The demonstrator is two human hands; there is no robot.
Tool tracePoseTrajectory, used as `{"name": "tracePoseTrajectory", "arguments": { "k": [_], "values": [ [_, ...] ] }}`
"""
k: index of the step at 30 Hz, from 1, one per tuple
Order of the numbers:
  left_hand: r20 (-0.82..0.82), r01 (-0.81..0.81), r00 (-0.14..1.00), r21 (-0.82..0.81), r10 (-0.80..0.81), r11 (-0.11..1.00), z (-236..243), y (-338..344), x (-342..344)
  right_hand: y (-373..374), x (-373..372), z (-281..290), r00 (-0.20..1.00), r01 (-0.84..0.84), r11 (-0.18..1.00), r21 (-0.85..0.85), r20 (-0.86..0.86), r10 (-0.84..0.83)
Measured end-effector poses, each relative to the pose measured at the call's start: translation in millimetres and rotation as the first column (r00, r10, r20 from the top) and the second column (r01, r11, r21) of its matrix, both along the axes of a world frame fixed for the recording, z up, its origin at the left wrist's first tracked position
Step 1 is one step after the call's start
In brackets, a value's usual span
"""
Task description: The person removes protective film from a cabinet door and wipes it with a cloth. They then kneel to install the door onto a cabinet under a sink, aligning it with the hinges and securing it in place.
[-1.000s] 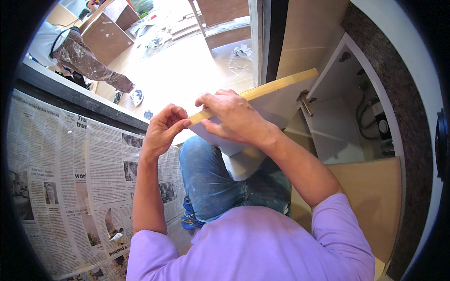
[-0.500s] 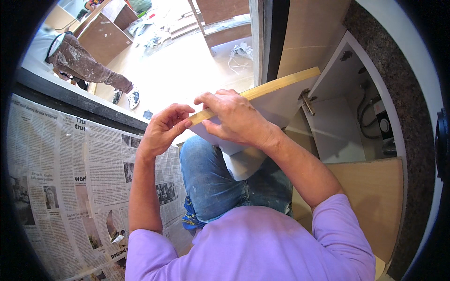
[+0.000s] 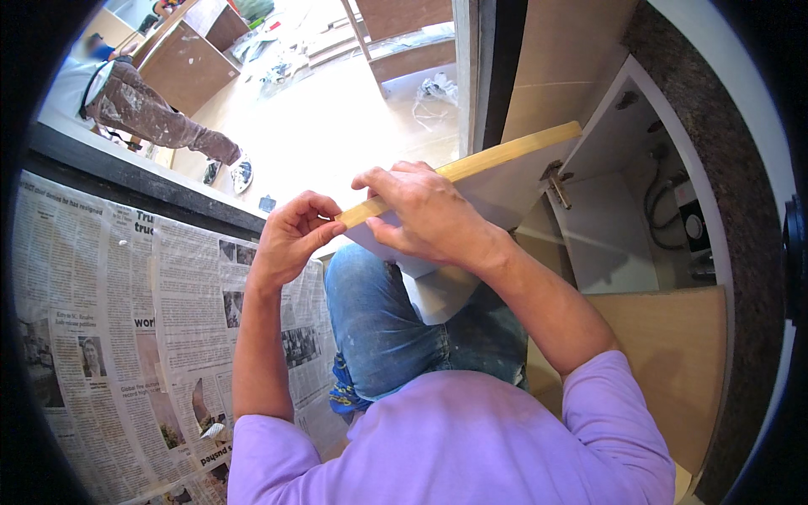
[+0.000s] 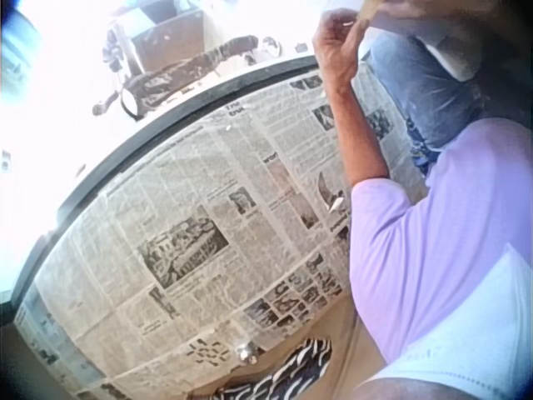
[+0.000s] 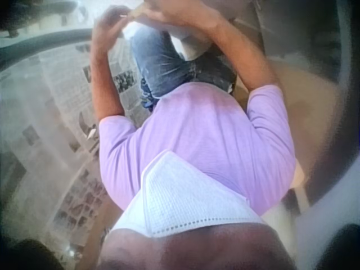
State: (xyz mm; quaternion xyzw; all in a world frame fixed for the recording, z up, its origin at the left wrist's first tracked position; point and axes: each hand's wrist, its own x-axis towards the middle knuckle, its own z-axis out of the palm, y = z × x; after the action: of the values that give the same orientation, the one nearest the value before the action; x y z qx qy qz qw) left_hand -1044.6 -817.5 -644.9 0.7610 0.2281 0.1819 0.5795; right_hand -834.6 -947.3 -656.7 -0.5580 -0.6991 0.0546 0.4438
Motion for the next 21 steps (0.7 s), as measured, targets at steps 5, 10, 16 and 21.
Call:
{"name": "tracePoseTrajectory", "arguments": {
  "k": [5,10,16,21],
  "values": [
    [0.172,0.031,0.985,-0.099,-0.013,0.995,-13.7,4.6,-5.6,1.1,-3.6,-0.3,1.0,-0.002,1.0,0.0,-0.014,0.002],
    [-0.05,-0.114,0.99,0.242,0.13,0.964,-5.9,-3.8,4.3,7.5,3.3,-8.0,0.996,0.0,0.999,0.044,0.086,-0.004],
    [0.098,-0.29,0.955,0.126,0.279,0.949,-18.4,-17.6,-1.4,13.2,-7.1,-4.5,0.996,0.037,0.998,0.057,0.076,-0.042],
    [0.063,-0.3,0.954,0.202,0.294,0.932,-15.0,-20.6,10.8,18.6,-1.5,-1.8,0.993,0.093,0.996,0.018,0.07,-0.094]
  ]
}}
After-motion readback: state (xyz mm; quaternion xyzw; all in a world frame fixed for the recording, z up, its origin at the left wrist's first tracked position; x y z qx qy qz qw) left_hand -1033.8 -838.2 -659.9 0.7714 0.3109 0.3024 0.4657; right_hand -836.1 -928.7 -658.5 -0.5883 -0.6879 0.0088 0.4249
